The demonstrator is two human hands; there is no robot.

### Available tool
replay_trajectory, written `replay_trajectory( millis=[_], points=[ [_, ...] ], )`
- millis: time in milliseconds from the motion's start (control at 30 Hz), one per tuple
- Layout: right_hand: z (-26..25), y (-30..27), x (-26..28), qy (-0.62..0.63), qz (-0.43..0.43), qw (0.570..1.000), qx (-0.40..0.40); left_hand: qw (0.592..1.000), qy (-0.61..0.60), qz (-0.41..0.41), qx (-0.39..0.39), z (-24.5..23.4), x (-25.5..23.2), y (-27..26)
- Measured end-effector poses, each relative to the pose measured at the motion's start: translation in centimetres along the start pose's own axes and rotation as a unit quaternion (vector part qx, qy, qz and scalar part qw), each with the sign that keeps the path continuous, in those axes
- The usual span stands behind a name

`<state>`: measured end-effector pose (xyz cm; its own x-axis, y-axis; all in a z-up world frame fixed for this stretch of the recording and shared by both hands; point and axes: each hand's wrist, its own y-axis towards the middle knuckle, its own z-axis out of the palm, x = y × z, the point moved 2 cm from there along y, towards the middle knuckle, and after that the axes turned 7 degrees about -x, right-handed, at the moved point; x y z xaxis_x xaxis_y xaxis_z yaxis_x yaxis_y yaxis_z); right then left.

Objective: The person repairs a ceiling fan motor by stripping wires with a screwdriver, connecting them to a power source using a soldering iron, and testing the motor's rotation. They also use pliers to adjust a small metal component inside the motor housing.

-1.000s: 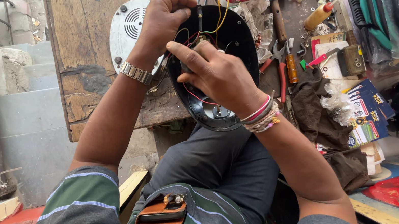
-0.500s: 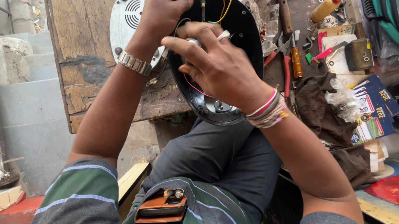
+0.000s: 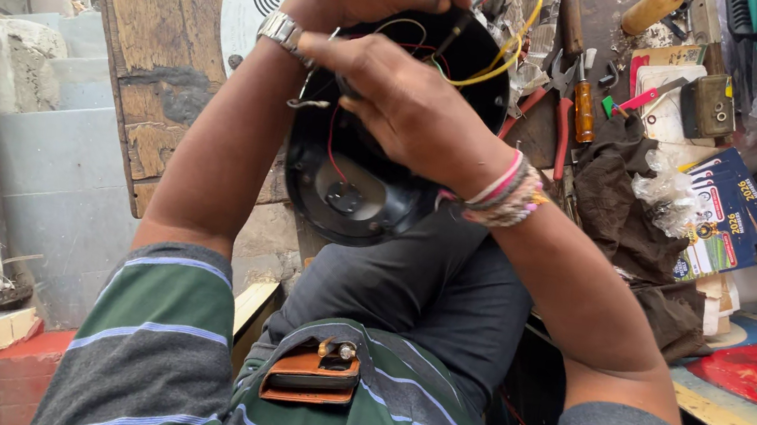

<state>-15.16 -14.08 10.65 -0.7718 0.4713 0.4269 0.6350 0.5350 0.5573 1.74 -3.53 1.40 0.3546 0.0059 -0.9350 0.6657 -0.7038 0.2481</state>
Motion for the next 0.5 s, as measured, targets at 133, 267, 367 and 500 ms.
replay_trajectory(
  millis=[133,267,367,500],
  points=[
    [0.6,0.2,0.5,-0.143,0.074,0.982,0.103,0.999,-0.033,-0.012,0.037,0.4,-0.5,0.8],
    [0.4,0.5,0.0,0.008,-0.066,0.996,-0.063,0.998,0.024,0.052,0.022,-0.1,-1.8,0.7],
    [0.6,0.5,-1.9,0.082,-0.043,0.995,-0.022,0.997,0.062,0.050,0.001,0.1,-3.0,-0.1],
    [0.6,0.4,-1.3,-0.116,0.001,0.993,-0.036,0.998,0.052,0.010,-0.014,0.1,-3.8,-0.4]
  ],
)
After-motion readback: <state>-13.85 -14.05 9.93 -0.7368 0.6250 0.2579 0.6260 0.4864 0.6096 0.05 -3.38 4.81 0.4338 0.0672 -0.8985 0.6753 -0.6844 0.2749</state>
